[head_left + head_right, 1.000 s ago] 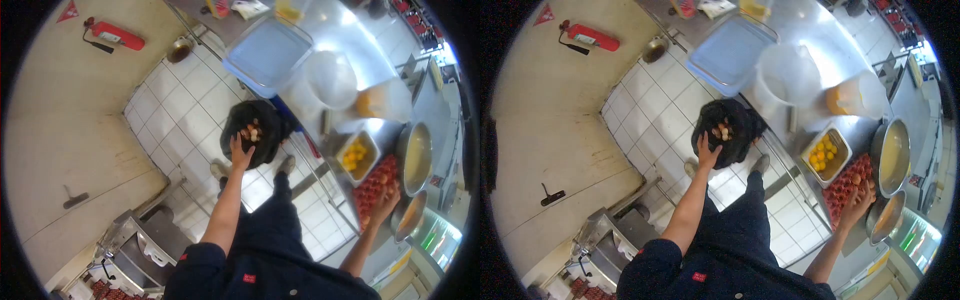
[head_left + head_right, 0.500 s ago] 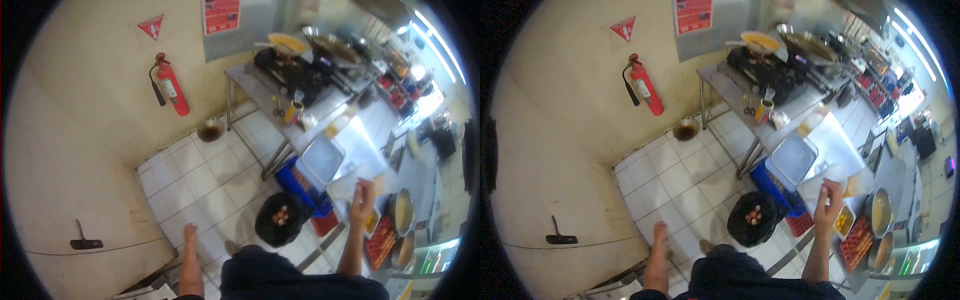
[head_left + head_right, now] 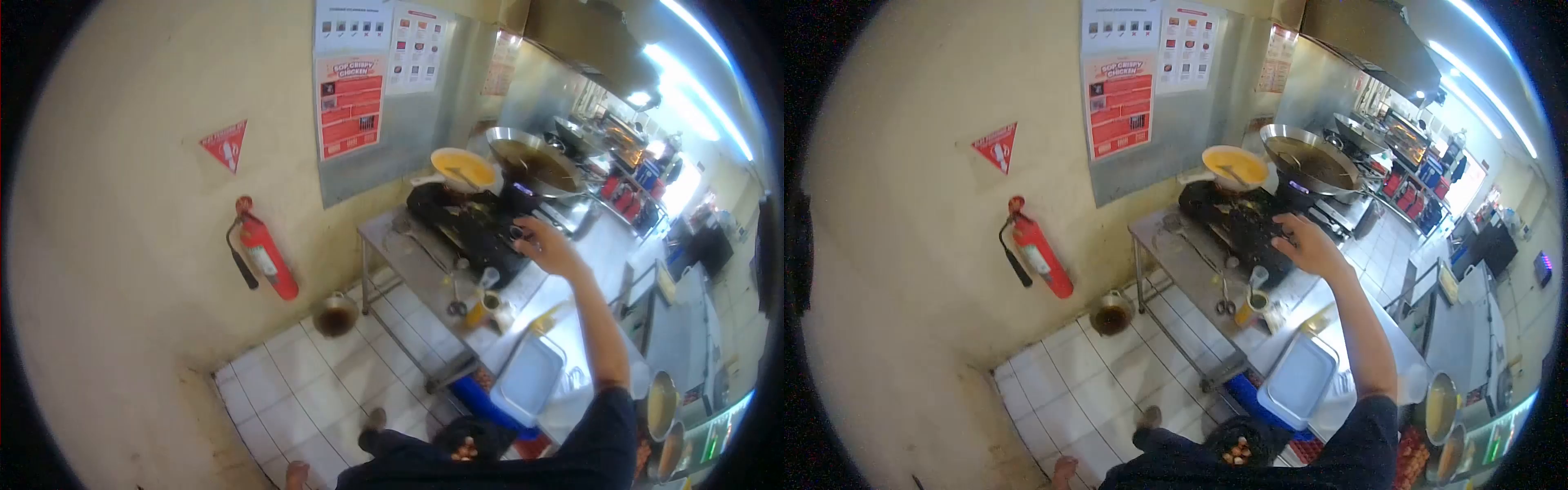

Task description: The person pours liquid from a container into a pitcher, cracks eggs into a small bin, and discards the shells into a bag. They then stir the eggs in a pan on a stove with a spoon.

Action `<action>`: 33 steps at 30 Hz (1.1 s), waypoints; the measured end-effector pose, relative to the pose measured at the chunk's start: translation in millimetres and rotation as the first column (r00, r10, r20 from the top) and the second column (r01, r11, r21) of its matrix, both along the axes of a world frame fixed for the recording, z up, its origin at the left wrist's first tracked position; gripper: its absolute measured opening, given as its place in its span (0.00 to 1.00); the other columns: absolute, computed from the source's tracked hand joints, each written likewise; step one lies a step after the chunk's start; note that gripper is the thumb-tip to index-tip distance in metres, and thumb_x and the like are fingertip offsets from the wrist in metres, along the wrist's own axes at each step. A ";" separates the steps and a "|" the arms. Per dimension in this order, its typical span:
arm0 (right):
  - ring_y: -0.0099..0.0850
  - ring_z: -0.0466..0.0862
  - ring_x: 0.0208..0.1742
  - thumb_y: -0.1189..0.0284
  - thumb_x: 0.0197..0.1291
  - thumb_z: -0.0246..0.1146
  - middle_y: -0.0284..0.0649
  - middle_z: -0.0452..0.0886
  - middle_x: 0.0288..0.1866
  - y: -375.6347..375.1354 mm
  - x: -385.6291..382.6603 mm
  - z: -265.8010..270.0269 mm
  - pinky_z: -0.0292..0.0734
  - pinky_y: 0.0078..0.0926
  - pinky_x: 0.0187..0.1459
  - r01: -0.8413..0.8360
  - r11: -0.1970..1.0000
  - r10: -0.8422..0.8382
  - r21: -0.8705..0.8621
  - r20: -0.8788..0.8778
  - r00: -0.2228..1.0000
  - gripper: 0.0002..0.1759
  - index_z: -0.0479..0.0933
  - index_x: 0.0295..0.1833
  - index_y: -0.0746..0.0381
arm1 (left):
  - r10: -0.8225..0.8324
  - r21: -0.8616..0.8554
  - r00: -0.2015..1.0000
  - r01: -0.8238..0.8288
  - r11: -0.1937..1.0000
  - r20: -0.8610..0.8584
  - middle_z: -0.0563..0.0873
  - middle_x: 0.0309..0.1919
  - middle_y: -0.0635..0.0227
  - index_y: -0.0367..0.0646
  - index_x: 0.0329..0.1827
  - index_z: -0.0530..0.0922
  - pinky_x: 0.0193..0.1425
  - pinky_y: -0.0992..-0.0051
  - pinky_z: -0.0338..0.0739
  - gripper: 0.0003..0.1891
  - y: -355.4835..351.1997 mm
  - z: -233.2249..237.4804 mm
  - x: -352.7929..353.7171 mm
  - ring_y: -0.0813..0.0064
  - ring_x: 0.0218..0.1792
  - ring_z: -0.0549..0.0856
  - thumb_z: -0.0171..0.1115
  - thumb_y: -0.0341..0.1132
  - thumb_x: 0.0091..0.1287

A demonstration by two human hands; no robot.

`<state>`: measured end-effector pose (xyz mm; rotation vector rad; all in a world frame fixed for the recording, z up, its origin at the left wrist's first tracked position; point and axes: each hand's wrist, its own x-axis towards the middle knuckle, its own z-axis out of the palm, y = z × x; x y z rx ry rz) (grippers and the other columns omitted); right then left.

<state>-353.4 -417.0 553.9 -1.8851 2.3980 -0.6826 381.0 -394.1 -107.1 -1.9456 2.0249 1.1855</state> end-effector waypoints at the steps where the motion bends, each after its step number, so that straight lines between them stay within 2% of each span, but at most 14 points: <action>1: 0.47 0.82 0.53 0.61 0.64 0.65 0.52 0.78 0.54 -34.6 -33.8 -13.2 0.78 0.43 0.54 -0.001 0.999 0.003 0.046 -0.055 0.998 0.26 0.72 0.63 0.61 | 0.356 0.200 0.925 -0.328 0.923 -0.129 0.87 0.39 0.56 0.39 0.47 0.83 0.47 0.67 0.79 0.14 -8.1 10.5 -2.6 0.61 0.42 0.85 0.65 0.39 0.65; 5: 0.51 0.81 0.57 0.61 0.63 0.64 0.56 0.74 0.59 -168.4 -107.6 -67.1 0.79 0.47 0.56 0.320 0.931 -0.248 0.178 -0.335 0.909 0.29 0.66 0.64 0.64 | 0.505 0.252 0.815 -0.445 0.859 -0.285 0.86 0.43 0.59 0.39 0.49 0.82 0.46 0.71 0.80 0.12 -77.9 68.5 -48.1 0.68 0.42 0.85 0.66 0.32 0.64; 7: 0.51 0.81 0.58 0.63 0.63 0.64 0.57 0.74 0.60 -215.8 -133.7 -101.7 0.80 0.46 0.55 0.396 0.899 -0.308 0.187 -0.373 0.875 0.30 0.64 0.65 0.63 | 0.260 -0.153 0.916 -0.317 0.936 -0.307 0.85 0.46 0.60 0.38 0.52 0.81 0.47 0.73 0.80 0.14 -119.1 147.7 -116.2 0.71 0.44 0.85 0.64 0.29 0.65; 12: 0.49 0.83 0.57 0.68 0.61 0.63 0.60 0.74 0.61 -309.2 -227.0 -165.3 0.84 0.45 0.48 0.541 0.828 -0.442 0.144 -0.426 0.790 0.32 0.60 0.69 0.61 | 0.142 -0.164 0.765 -0.308 0.937 -0.628 0.85 0.46 0.60 0.35 0.56 0.78 0.53 0.73 0.79 0.15 -262.7 259.3 -294.3 0.71 0.48 0.84 0.63 0.31 0.69; 13: 0.49 0.85 0.54 0.69 0.61 0.63 0.59 0.77 0.58 -317.7 -240.6 -167.3 0.85 0.44 0.47 0.484 0.842 -0.360 0.238 -0.419 0.834 0.33 0.59 0.70 0.60 | 0.038 -0.208 0.714 -0.254 0.945 -0.699 0.85 0.46 0.61 0.36 0.57 0.78 0.55 0.73 0.78 0.15 -291.0 277.2 -335.3 0.71 0.49 0.84 0.63 0.33 0.71; 15: 0.48 0.86 0.51 0.71 0.61 0.63 0.57 0.79 0.55 -320.8 -251.4 -182.8 0.85 0.43 0.45 0.447 0.814 -0.304 0.371 -0.385 0.871 0.34 0.59 0.71 0.59 | 0.085 0.009 0.615 -0.125 0.992 -0.784 0.84 0.48 0.63 0.37 0.58 0.77 0.59 0.73 0.76 0.16 -352.7 326.5 -424.1 0.72 0.51 0.83 0.61 0.36 0.73; 17: 0.47 0.88 0.45 0.73 0.60 0.64 0.51 0.83 0.48 -338.2 -264.1 -164.9 0.86 0.41 0.42 0.423 0.827 -0.199 0.370 -0.511 0.836 0.36 0.58 0.73 0.57 | 0.096 0.106 0.328 0.014 0.994 -0.940 0.83 0.50 0.66 0.38 0.58 0.77 0.58 0.71 0.77 0.14 -406.6 340.0 -510.0 0.73 0.54 0.81 0.59 0.36 0.75; 20: 0.44 0.89 0.40 0.72 0.63 0.60 0.47 0.84 0.44 -363.5 -282.4 -121.1 0.85 0.39 0.37 0.389 0.833 -0.046 0.394 -0.651 0.757 0.31 0.62 0.71 0.58 | 0.038 0.125 0.350 0.228 0.966 -0.936 0.83 0.52 0.67 0.40 0.61 0.75 0.58 0.67 0.77 0.18 -482.7 372.2 -621.7 0.72 0.56 0.81 0.58 0.43 0.76; 23: 0.40 0.89 0.37 0.71 0.67 0.55 0.45 0.84 0.42 -387.7 -315.7 -75.8 0.85 0.38 0.33 0.347 0.798 0.099 0.492 -0.676 0.730 0.24 0.67 0.68 0.59 | 0.234 0.382 0.426 0.303 0.873 -0.874 0.80 0.57 0.63 0.42 0.64 0.73 0.62 0.66 0.75 0.26 -534.4 397.0 -712.4 0.69 0.56 0.82 0.54 0.54 0.76; 25: 0.38 0.89 0.36 0.72 0.67 0.55 0.45 0.84 0.41 -402.5 -327.7 -41.5 0.85 0.38 0.31 0.352 0.728 0.242 0.588 -0.702 0.670 0.25 0.66 0.69 0.59 | 0.517 0.679 0.443 0.541 0.496 -0.732 0.80 0.57 0.61 0.42 0.65 0.72 0.60 0.54 0.78 0.32 -562.3 392.2 -753.1 0.60 0.59 0.81 0.44 0.62 0.76; 26: 0.39 0.89 0.35 0.72 0.67 0.55 0.45 0.85 0.39 -407.7 -330.0 -24.2 0.84 0.37 0.31 0.349 0.720 0.248 0.600 -0.692 0.678 0.23 0.69 0.67 0.61 | 0.513 0.690 0.465 0.542 0.480 -0.722 0.80 0.57 0.61 0.42 0.65 0.72 0.60 0.54 0.78 0.32 -571.1 398.2 -768.3 0.60 0.59 0.81 0.44 0.62 0.76; 28: 0.40 0.89 0.35 0.72 0.66 0.56 0.45 0.85 0.38 -412.1 -353.1 -15.2 0.85 0.37 0.31 0.336 0.739 0.248 0.584 -0.700 0.670 0.20 0.71 0.63 0.63 | 0.536 0.713 0.563 0.692 0.110 -0.629 0.79 0.62 0.57 0.41 0.68 0.71 0.60 0.51 0.79 0.36 -580.7 414.6 -786.5 0.56 0.62 0.79 0.40 0.65 0.75; 32: 0.42 0.89 0.36 0.72 0.67 0.56 0.46 0.86 0.35 -417.4 -391.4 -33.5 0.85 0.37 0.31 0.373 0.728 0.254 0.575 -0.732 0.632 0.14 0.77 0.53 0.67 | 0.425 0.728 0.645 0.683 0.050 -0.635 0.77 0.65 0.56 0.40 0.69 0.70 0.60 0.51 0.79 0.35 -576.8 424.8 -803.9 0.57 0.65 0.78 0.45 0.62 0.75; 33: 0.42 0.89 0.36 0.72 0.67 0.56 0.46 0.86 0.35 -413.2 -393.3 -37.1 0.85 0.37 0.31 0.380 0.722 0.243 0.578 -0.727 0.643 0.14 0.77 0.53 0.67 | 0.346 0.712 0.642 0.692 0.122 -0.684 0.77 0.65 0.57 0.40 0.69 0.70 0.59 0.53 0.80 0.34 -574.3 423.5 -805.5 0.57 0.64 0.79 0.48 0.60 0.75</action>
